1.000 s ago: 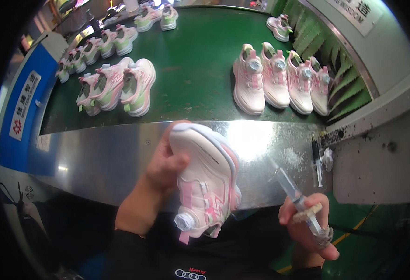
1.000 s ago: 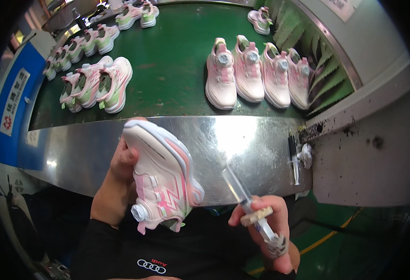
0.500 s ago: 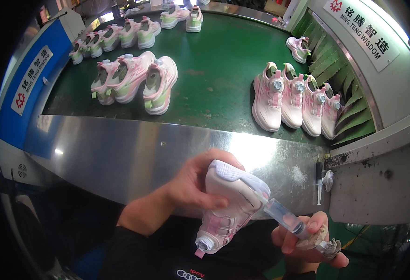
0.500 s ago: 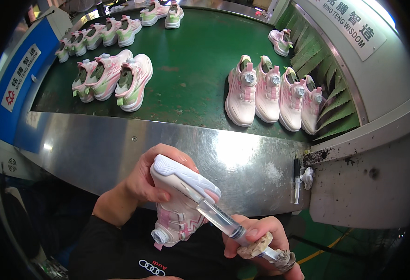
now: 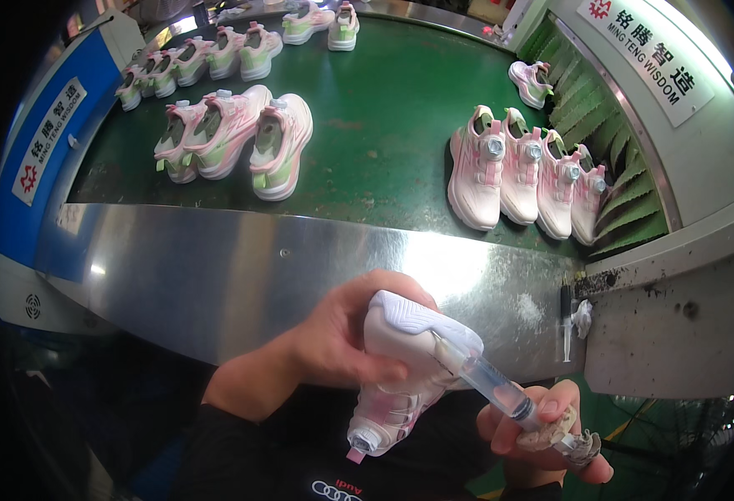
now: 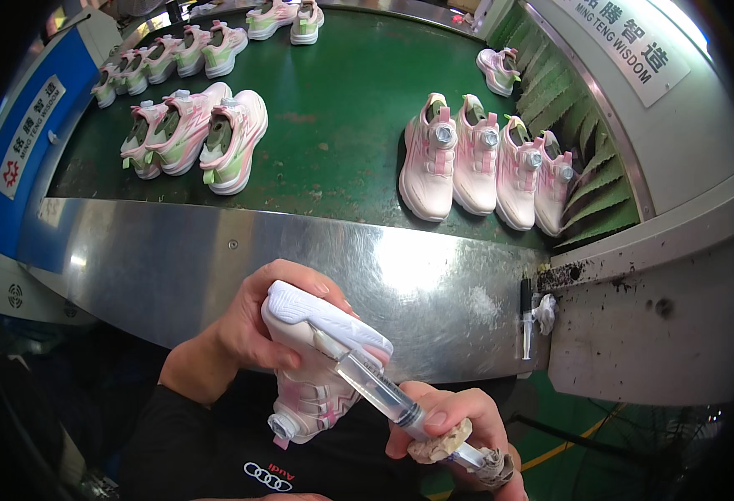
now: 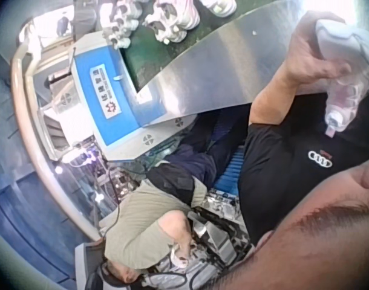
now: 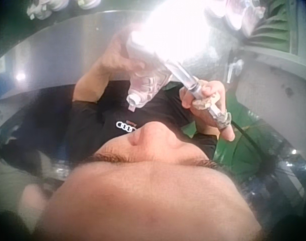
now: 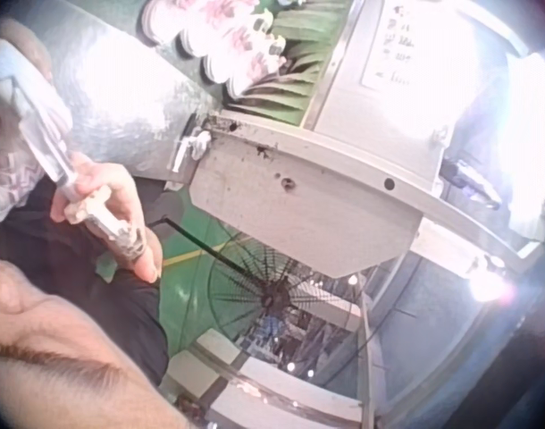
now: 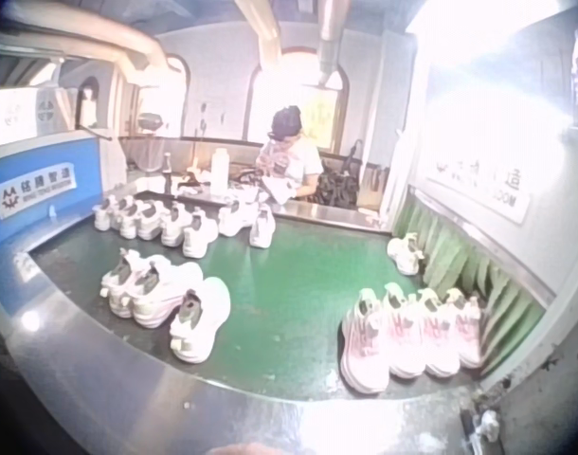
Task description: The person glues shoes by taking them from a conveyor belt, applying adhesive along the seams using a syringe, and placing the shoes back onto the conveyor belt.
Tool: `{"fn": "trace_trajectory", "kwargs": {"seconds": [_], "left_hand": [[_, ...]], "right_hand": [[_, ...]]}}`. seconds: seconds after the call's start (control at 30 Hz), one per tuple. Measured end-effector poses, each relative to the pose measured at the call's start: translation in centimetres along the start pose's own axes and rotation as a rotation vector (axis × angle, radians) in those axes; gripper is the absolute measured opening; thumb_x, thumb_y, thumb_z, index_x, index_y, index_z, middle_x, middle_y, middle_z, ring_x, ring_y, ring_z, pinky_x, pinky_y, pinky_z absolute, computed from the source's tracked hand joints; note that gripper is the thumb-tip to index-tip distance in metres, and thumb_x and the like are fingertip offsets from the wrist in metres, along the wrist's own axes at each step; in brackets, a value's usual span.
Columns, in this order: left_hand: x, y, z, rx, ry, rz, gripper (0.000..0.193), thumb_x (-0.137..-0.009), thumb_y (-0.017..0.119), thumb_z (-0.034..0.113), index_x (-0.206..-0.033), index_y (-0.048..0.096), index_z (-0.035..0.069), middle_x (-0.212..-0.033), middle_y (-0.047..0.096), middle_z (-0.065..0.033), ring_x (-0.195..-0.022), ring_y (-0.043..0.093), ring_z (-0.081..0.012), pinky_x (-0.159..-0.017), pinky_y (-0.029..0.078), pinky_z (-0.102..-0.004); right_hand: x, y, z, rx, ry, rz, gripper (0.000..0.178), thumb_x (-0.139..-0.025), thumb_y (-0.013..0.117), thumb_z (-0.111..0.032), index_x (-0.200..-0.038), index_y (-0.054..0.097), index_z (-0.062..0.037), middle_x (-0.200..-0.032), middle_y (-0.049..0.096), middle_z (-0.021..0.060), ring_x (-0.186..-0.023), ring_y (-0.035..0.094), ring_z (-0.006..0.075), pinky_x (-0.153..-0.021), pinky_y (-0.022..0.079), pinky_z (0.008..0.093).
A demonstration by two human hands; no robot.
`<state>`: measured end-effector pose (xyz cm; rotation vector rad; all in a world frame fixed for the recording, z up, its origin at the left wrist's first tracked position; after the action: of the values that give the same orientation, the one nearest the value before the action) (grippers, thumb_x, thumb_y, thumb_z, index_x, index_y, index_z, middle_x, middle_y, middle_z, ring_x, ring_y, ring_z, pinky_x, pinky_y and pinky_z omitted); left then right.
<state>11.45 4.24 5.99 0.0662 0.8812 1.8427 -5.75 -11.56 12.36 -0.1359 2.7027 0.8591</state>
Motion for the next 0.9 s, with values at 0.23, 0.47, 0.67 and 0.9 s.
{"fn": "trace_trajectory", "kwargs": {"seconds": [0.23,0.47,0.67,0.9], "left_hand": [[-0.1,-0.4,0.0,-0.099,0.035,0.084,0.063,-0.063,0.082,0.013,-0.114,0.048,0.002,-0.109,0.058,-0.0214,-0.102,0.059,-0.0287,-0.087,0.048,-0.0404],[0.0,-2.0,0.0,-0.183,0.05,0.092,0.064,-0.067,0.079,0.016,-0.118,0.044,0.003,-0.108,0.057,-0.0225,-0.099,0.059,-0.0282,-0.084,0.049,-0.0386],[-0.4,-2.4,-0.3,-0.172,0.02,0.163,0.062,-0.068,0.078,0.022,-0.116,0.043,0.003,-0.106,0.057,-0.0205,-0.097,0.061,-0.0303,-0.081,0.052,-0.0397],[-0.2,-3.5,-0.6,-0.075,-0.074,0.353,0.069,-0.066,0.075,0.026,-0.124,0.044,0.003,-0.109,0.057,-0.0092,-0.101,0.056,-0.0194,-0.088,0.044,-0.0327]], "right_hand": [[0.7,-0.4,0.3,-0.01,-0.046,0.002,0.08,-0.071,0.063,-0.066,-0.118,0.045,-0.0032,-0.094,0.058,0.0216,-0.089,0.053,0.0283,-0.087,0.034,0.0437],[1.5,-1.0,1.0,-0.022,-0.071,0.034,0.085,-0.067,0.067,-0.065,-0.117,0.046,-0.0008,-0.095,0.058,0.0192,-0.089,0.054,0.0268,-0.086,0.036,0.0416],[1.8,-2.1,1.9,0.007,-0.09,0.022,0.082,-0.065,0.074,-0.058,-0.12,0.045,-0.0051,-0.088,0.059,0.0243,-0.078,0.051,0.0244,-0.054,0.037,0.0291],[3.4,-3.3,3.1,0.003,-0.043,0.083,0.085,-0.063,0.076,-0.057,-0.122,0.043,-0.0039,-0.091,0.059,0.0238,-0.098,0.049,0.0291,-0.064,0.04,0.0317]]}}
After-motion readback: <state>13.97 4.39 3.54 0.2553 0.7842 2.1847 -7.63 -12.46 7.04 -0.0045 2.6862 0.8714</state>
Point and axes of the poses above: each hand's wrist, its own x-axis away from the middle knuckle, its own y-axis out of the palm, z = x × y, the point moved 1 cm from there along -x, towards the middle knuckle
